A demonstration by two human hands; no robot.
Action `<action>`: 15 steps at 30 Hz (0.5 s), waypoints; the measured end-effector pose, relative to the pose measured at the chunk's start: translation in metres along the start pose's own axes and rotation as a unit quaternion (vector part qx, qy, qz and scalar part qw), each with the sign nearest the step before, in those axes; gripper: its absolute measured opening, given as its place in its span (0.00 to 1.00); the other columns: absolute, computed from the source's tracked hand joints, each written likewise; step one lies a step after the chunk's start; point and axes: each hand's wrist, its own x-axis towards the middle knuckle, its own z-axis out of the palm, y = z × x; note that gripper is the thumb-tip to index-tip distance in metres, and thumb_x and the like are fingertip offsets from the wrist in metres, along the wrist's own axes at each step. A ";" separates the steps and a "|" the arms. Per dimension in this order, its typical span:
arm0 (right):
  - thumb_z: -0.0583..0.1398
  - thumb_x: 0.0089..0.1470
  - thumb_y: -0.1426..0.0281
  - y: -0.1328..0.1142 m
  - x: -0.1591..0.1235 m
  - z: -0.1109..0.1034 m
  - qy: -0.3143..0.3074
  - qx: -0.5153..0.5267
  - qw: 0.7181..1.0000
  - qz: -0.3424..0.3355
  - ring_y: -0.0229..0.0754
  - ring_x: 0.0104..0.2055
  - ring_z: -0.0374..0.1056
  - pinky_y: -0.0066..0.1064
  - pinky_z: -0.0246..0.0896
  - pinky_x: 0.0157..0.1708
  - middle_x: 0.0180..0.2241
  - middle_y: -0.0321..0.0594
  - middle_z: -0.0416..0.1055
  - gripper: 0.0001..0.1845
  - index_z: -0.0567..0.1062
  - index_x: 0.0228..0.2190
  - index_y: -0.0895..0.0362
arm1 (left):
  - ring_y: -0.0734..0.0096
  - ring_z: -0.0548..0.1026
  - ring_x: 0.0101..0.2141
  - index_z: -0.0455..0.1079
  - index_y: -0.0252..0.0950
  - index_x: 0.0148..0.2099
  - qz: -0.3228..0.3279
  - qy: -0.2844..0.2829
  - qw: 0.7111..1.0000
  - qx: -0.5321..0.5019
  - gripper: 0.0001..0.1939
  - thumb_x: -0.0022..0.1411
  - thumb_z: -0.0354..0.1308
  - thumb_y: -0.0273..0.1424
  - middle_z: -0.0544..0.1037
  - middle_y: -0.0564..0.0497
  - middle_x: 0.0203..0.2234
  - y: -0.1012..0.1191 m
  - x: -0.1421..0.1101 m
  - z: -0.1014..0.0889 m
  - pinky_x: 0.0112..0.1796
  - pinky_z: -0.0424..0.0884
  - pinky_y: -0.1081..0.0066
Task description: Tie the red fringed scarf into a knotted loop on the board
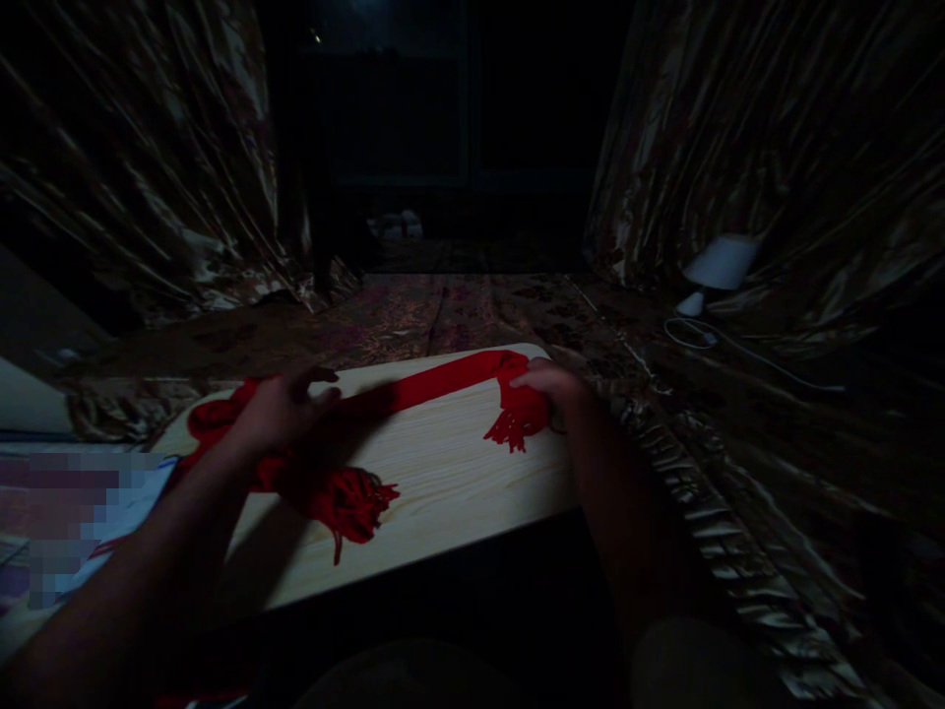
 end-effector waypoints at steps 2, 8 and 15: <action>0.71 0.33 0.84 0.005 -0.014 0.008 -0.083 0.036 0.996 -0.015 0.44 0.23 0.73 0.32 0.70 0.22 0.21 0.38 0.77 0.15 0.78 0.27 0.59 | 0.50 0.80 0.45 0.74 0.37 0.54 0.046 -0.087 0.995 0.004 0.24 0.62 0.56 0.45 0.81 0.39 0.46 0.025 -0.004 0.018 0.46 0.74 0.54; 0.69 0.39 0.79 0.029 -0.049 0.031 -0.151 0.067 0.986 -0.002 0.44 0.22 0.74 0.31 0.71 0.23 0.21 0.40 0.77 0.09 0.77 0.25 0.60 | 0.48 0.66 0.63 0.62 0.32 0.68 0.149 -0.129 0.979 0.056 0.38 0.64 0.52 0.52 0.67 0.36 0.64 0.024 -0.016 0.083 0.61 0.63 0.56; 0.65 0.40 0.70 0.041 -0.076 0.070 -0.111 0.188 0.971 -0.094 0.47 0.33 0.77 0.35 0.73 0.36 0.31 0.41 0.81 0.15 0.78 0.35 0.58 | 0.48 0.60 0.66 0.62 0.34 0.69 0.126 -0.106 0.975 0.149 0.34 0.69 0.44 0.49 0.63 0.38 0.67 0.014 -0.026 0.112 0.63 0.57 0.50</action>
